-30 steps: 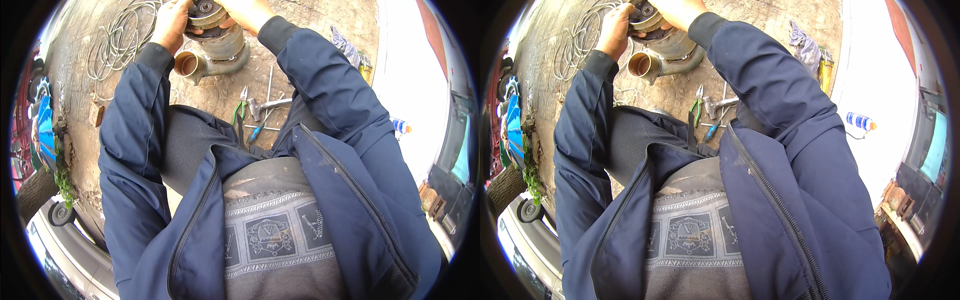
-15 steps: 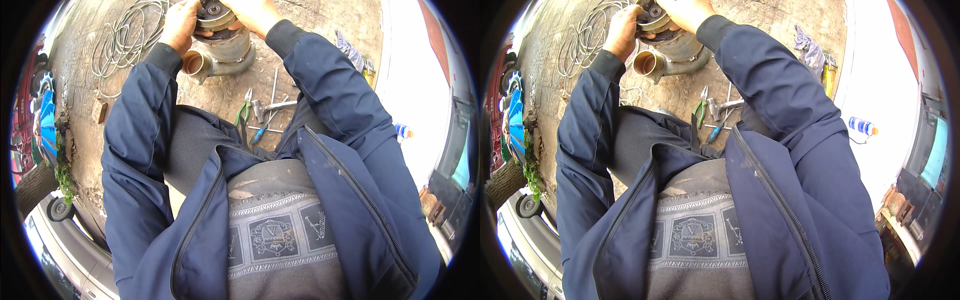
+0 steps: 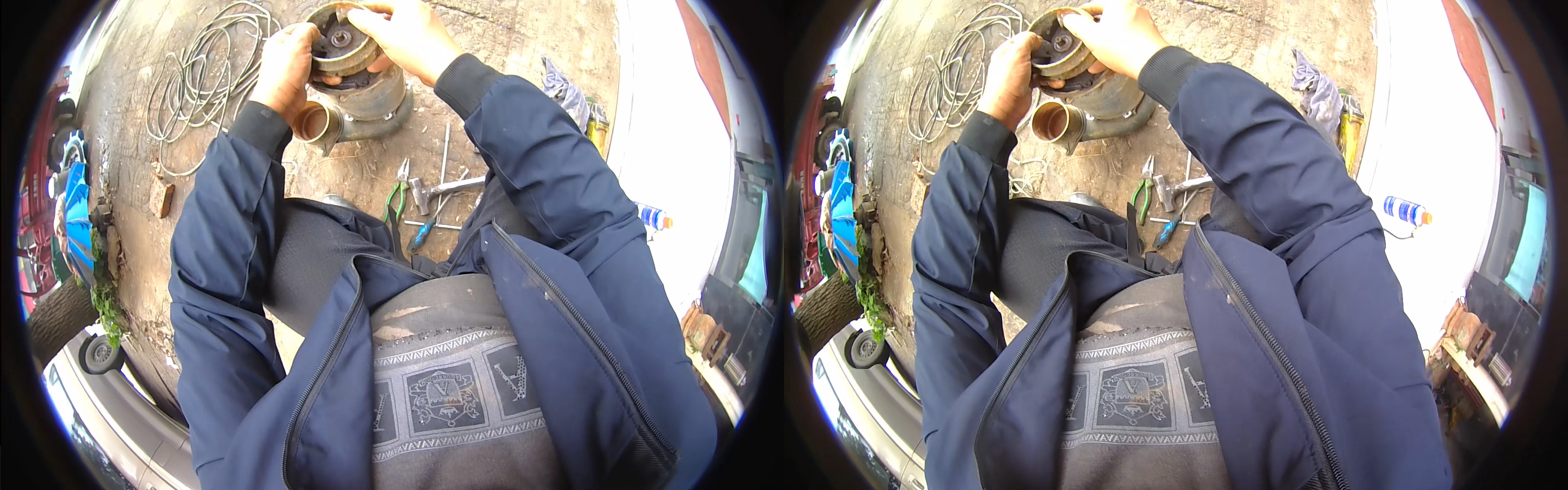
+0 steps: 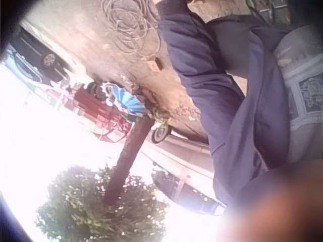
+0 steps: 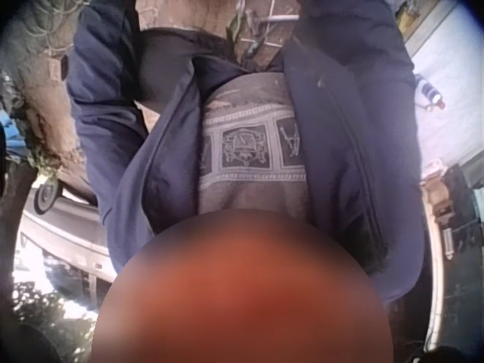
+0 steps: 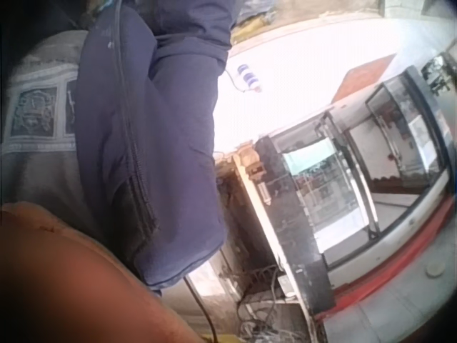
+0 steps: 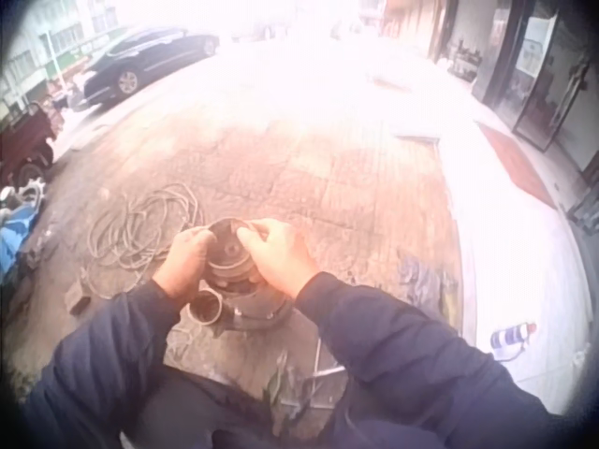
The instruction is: The person sits on the ground and disassembles a cylindrical electromechanical device using a hammer, cordless drill, and pliers. They repeatedly strike and drill into the top section, remove internal components, and separate the housing. The person then stands and walks into a nearby building.
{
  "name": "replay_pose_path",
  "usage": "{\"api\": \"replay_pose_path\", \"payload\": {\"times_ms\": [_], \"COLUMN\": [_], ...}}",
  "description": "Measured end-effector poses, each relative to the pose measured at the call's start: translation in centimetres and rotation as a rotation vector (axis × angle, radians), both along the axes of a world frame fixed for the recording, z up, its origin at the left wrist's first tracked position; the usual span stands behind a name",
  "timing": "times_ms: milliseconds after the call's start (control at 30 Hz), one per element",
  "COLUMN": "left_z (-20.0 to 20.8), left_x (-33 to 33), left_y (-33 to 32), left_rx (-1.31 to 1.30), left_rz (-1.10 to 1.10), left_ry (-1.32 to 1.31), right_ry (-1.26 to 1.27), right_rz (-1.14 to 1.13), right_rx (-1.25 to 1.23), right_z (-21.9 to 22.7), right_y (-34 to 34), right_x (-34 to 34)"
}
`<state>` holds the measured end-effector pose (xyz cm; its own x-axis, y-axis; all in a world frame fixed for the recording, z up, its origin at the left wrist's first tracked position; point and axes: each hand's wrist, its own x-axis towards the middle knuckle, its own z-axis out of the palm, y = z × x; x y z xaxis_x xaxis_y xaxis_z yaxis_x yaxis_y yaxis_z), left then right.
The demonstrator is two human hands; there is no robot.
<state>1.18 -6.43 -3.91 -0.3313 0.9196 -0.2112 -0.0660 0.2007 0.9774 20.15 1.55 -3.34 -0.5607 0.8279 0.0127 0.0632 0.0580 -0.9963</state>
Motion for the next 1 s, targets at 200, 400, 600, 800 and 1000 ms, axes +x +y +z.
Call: {"api": "replay_pose_path", "payload": {"times_ms": [200,400,600,800,1000], "left_z": [0.5,0.3,0.0,0.2,0.2], "left_x": [-0.1,-0.6,-0.8,-0.7,-0.5], "left_y": [-0.7,-0.9,-0.9,-0.9,-1.1], "left_rx": [0.0,-0.021,-0.037,-0.04,-0.026], "left_rz": [-0.073,-0.143,-0.152,-0.15,-0.151], "left_ry": [-0.015,-0.052,-0.062,-0.075,-0.06], "right_ry": [-0.032,-0.041,-0.049,-0.056,-0.083], "right_rz": [0.097,0.163,0.186,0.197,0.204], "right_rx": [-0.022,-0.104,-0.189,-0.166,-0.162], "right_z": [-0.2,-1.2,-0.8,-0.7,-0.6], "right_y": [0.6,1.2,1.6,1.5,1.5], "right_x": [0.8,1.8,2.7,2.9,3.0]}}
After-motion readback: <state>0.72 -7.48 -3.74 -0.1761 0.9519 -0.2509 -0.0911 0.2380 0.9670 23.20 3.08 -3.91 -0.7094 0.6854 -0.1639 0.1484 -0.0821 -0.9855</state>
